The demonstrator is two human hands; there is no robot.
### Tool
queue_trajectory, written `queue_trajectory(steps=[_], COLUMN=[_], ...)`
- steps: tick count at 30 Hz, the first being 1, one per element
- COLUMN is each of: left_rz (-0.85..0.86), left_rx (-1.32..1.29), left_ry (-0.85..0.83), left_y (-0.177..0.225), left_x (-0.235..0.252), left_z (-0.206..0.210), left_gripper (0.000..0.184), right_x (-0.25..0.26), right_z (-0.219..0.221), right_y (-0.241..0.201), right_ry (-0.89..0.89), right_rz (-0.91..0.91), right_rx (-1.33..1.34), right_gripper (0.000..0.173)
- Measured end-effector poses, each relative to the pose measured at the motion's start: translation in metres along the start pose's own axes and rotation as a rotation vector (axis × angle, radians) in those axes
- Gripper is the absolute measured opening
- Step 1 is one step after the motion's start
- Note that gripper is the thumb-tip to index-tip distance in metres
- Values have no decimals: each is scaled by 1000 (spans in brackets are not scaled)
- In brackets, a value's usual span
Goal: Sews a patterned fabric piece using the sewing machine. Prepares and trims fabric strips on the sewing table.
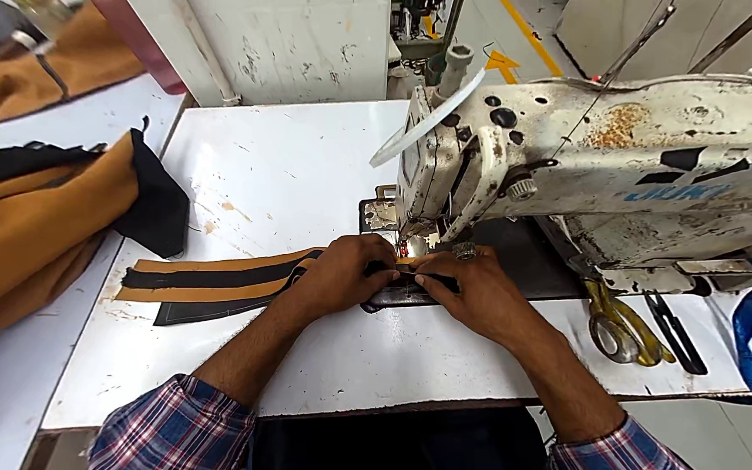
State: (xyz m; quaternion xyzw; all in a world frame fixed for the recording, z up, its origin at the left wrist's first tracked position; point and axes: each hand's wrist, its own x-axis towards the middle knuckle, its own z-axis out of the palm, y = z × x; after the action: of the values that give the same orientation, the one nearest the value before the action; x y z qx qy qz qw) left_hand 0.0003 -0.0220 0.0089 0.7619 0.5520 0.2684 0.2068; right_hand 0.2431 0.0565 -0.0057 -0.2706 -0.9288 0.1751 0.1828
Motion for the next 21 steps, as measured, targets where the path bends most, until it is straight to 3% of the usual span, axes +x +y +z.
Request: queue_trajectory(steps=[15, 21], left_rz=[20, 64], left_rx=[1, 118], left_ry=[-4, -2], left_y=[-1, 1], left_x=[-5, -8], left_z=[5, 7], left_gripper=[13, 19], right_x=[-7, -9], right_z=[4, 6], right_y=[2, 1], right_ry=[24, 29], right_rz=[-4, -12], right_rx=[-12, -44], right_gripper=[27, 31])
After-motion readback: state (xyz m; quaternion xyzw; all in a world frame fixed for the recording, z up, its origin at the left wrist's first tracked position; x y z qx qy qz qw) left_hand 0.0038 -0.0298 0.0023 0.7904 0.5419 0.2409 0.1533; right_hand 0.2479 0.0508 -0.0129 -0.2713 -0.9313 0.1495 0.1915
